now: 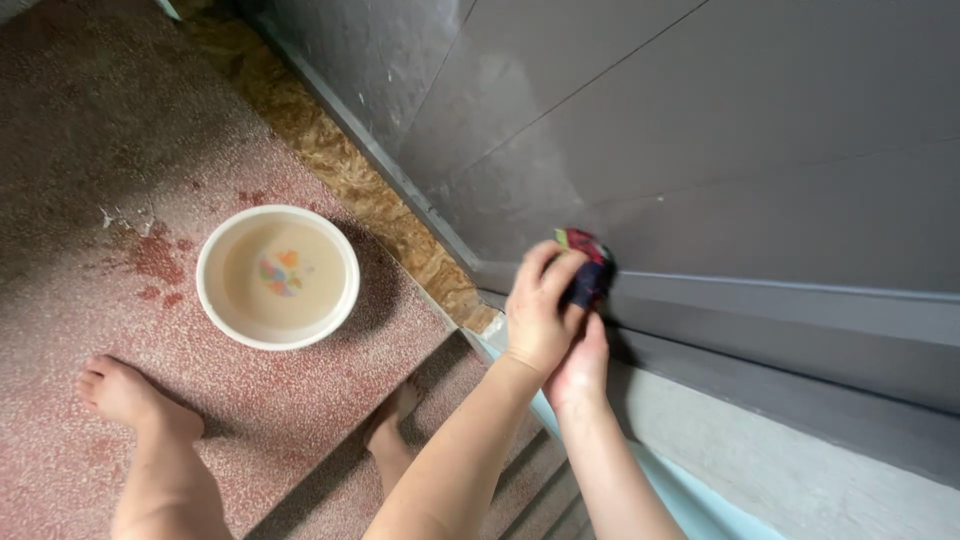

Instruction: Cleaning a door and its frame using a cloth and a bucket of water.

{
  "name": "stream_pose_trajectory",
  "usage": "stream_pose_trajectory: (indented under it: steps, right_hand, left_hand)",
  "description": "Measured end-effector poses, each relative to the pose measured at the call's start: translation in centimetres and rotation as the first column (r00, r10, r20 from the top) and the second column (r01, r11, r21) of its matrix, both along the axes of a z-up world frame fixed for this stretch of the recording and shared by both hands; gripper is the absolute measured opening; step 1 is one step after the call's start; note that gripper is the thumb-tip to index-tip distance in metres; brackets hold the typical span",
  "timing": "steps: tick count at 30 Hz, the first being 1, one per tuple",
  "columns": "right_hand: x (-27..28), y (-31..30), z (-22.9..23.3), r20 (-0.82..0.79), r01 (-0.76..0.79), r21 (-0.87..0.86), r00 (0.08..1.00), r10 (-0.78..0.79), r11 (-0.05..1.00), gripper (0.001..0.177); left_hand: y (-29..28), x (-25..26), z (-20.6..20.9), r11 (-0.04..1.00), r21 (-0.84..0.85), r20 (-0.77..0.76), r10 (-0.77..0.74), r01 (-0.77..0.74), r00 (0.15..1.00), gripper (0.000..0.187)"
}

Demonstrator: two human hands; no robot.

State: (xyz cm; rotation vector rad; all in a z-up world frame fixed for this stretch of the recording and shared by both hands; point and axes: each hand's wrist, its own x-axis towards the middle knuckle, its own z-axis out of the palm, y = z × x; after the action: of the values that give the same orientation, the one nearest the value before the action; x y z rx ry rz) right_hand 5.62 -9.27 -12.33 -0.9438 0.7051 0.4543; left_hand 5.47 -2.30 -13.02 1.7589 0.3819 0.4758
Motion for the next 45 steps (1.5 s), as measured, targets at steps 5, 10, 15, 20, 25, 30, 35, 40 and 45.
stream_pose_trajectory:
  steps: [5, 10, 15, 20, 25, 30, 35, 40, 45]
  right_hand:
    - [-0.8, -0.2, -0.9, 0.053, -0.015, -0.148, 0.998, 0.023, 0.989, 0.06]
    - [-2.3, -2.5, -5.9, 0.036, -0.082, -0.156, 0.995, 0.088, 0.984, 0.061]
    - [-1.0, 0.0, -3.3, 0.103, -0.107, -0.17, 0.987, 0.126, 0.98, 0.062]
    - [-0.2, -1.9, -6.9, 0.096, 0.044, -0.015, 0.995, -0.043, 0.999, 0.061]
    - [-1.7, -1.1, -5.5, 0.034, 0.072, -0.036, 0.997, -0.071, 0.997, 0.06]
    - [-1.1, -0.2, -4.3, 0.009, 0.011, -0.174, 1.0, -0.009, 0.985, 0.059]
    - [-0.3, 0.4, -4.7, -0.026, -0.051, -0.317, 0.999, 0.046, 0.947, 0.058]
    - [-0.7, -1.2, -7.4, -0.03, 0.071, -0.034, 0.997, -0.072, 0.997, 0.064]
    - [-1.1, 1.6, -3.5, 0.023, -0.09, -0.15, 0.995, 0.095, 0.985, 0.064]
  left_hand:
    - [18.0, -6.3, -5.1, 0.941, -0.055, -0.342, 0.296, -0.333, 0.892, 0.038]
    - [37.6, -27.3, -20.8, 0.442, 0.879, -0.345, 0.848, -0.178, 0.402, 0.032]
    - [35.2, -25.9, -19.2, 0.468, 0.838, -0.335, 0.847, -0.279, 0.414, 0.03]
    - [31.4, -22.3, -14.6, 0.668, 0.636, -0.515, 0.74, -0.387, 0.432, 0.027]
    - [26.2, -17.4, -10.6, 0.79, 0.396, -0.642, 0.602, -0.468, 0.474, 0.029]
    - [13.0, -7.8, -9.8, 0.838, 0.111, -0.706, 0.445, -0.535, 0.551, 0.035]
    - [3.9, 1.4, -7.1, 0.809, -0.192, -0.72, 0.269, -0.556, 0.64, 0.044]
    - [-0.9, 4.5, -7.8, 0.736, -0.428, -0.693, 0.105, -0.524, 0.714, 0.052]
    - [-0.1, 2.7, -0.5, 0.653, -0.56, -0.528, 0.195, -0.511, 0.827, 0.051]
